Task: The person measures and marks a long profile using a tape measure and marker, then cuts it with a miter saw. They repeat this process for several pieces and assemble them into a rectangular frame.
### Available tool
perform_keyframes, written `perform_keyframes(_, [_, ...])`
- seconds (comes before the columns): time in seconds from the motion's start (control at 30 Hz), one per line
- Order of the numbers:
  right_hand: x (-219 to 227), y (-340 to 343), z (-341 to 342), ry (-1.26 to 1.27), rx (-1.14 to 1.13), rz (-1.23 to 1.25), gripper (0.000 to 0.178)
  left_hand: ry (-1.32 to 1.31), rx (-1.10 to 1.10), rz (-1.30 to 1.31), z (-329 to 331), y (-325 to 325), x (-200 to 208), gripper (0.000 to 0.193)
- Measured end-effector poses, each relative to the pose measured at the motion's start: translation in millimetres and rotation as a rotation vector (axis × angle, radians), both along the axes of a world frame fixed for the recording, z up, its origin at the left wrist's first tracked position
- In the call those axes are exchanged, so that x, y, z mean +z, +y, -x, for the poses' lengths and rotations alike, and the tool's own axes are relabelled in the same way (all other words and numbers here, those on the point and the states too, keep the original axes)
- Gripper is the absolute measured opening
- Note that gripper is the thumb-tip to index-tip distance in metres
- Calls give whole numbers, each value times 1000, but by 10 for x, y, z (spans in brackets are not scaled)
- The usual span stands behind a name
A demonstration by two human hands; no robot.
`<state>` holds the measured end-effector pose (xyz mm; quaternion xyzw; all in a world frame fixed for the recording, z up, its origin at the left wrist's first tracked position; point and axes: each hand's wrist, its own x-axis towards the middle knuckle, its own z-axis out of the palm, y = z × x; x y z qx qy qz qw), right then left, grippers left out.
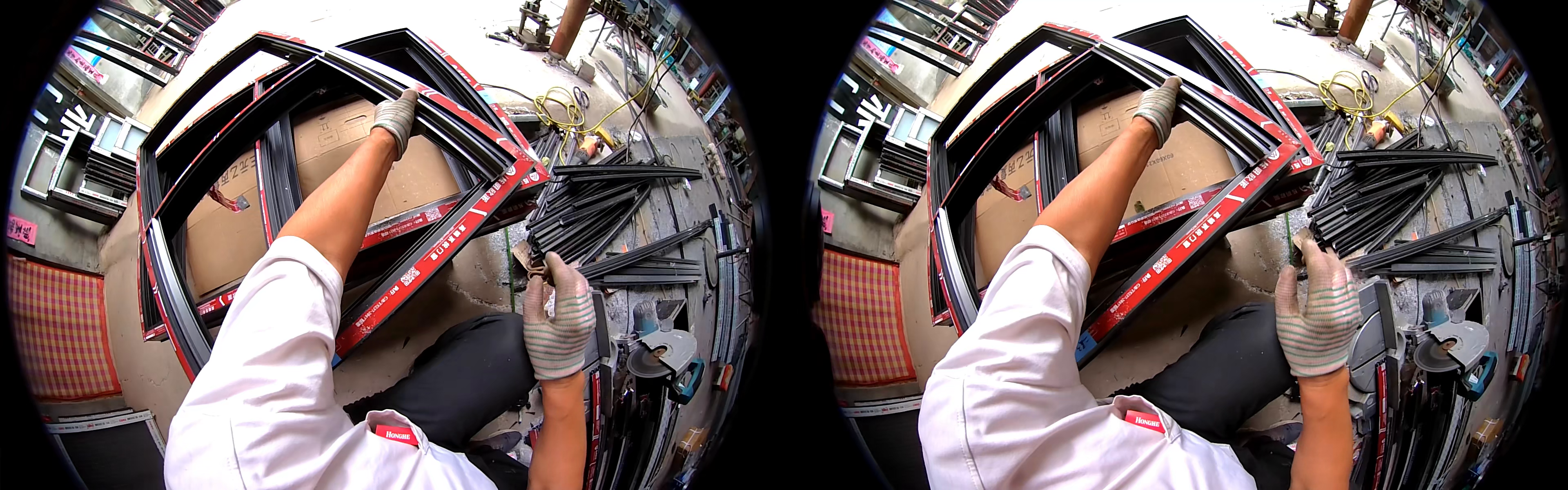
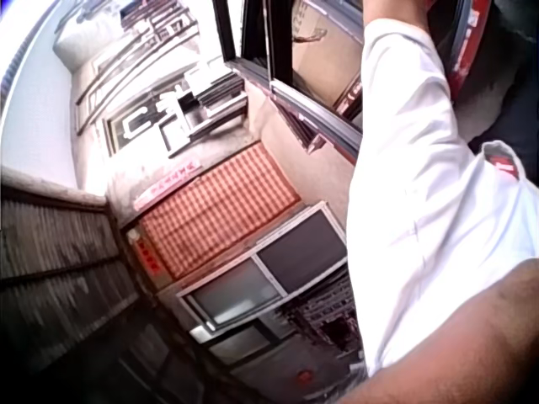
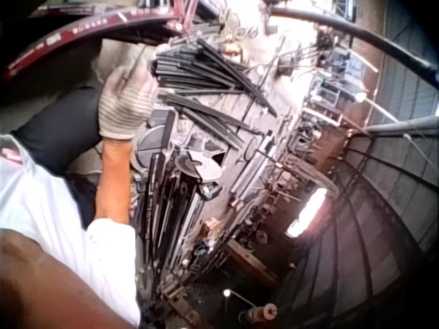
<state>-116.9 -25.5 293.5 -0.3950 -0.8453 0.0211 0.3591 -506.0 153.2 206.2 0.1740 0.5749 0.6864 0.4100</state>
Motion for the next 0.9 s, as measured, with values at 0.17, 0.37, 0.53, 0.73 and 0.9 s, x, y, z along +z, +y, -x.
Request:
perform_keyframes(0.17, [-11,-49,-55,46,-7,45,30,19,18,0,6,65,-63,30])
perform_keyframes(0.37, [-29,-70,-47,63,-48,102,29,10,46,0,-72,61,-56,31])
perform_keyframes(0.53, [-75,-62,-57,93,-68,147,29,18,39,32,-117,22,4,30])
perform_keyframes(0.73, [-107,-46,-48,133,-59,182,28,13,85,-2,-136,-17,38,29])
perform_keyframes(0.9, [-93,-45,-43,127,-58,204,28,39,55,-15,-79,-17,-7,28])
